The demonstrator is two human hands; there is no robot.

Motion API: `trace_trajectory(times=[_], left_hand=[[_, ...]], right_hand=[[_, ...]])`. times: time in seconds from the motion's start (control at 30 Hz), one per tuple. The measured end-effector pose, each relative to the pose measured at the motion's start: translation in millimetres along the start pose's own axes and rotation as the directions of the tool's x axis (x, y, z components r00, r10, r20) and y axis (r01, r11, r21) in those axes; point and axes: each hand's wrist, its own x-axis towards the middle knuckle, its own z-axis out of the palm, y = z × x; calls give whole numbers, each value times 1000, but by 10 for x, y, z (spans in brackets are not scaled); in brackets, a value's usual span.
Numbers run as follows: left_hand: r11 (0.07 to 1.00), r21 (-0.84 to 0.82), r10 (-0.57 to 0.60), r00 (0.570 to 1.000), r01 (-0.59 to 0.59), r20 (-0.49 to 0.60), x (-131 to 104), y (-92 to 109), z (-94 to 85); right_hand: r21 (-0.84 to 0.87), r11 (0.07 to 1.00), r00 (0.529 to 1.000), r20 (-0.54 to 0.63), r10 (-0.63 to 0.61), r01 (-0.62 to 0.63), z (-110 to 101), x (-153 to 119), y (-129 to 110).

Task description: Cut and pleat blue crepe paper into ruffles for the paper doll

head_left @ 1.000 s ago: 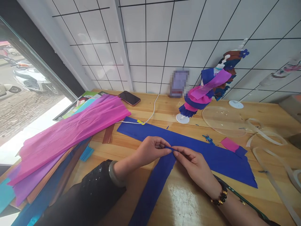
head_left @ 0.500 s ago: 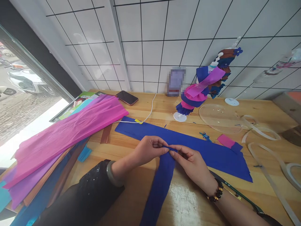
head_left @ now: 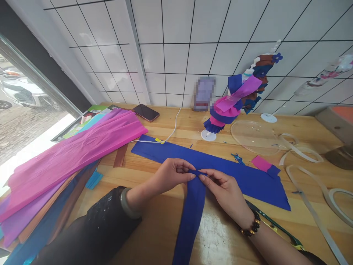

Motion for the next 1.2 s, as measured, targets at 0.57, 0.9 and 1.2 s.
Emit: trace_trajectory(times=[0.57, 0.9, 1.2], left_hand=[[996, -87, -38, 999, 37, -2, 29, -14, -25], [988, -145, -59, 998, 57, -8, 25, -13, -30], [980, -174, -98, 995, 95, -12, 19, 4, -25]], right_hand=[[101, 994, 999, 12, 30, -31, -37, 46, 109], [178, 980, 996, 29, 84, -88, -32, 61, 134], [328, 928, 984, 91, 155, -177, -42, 51, 121]])
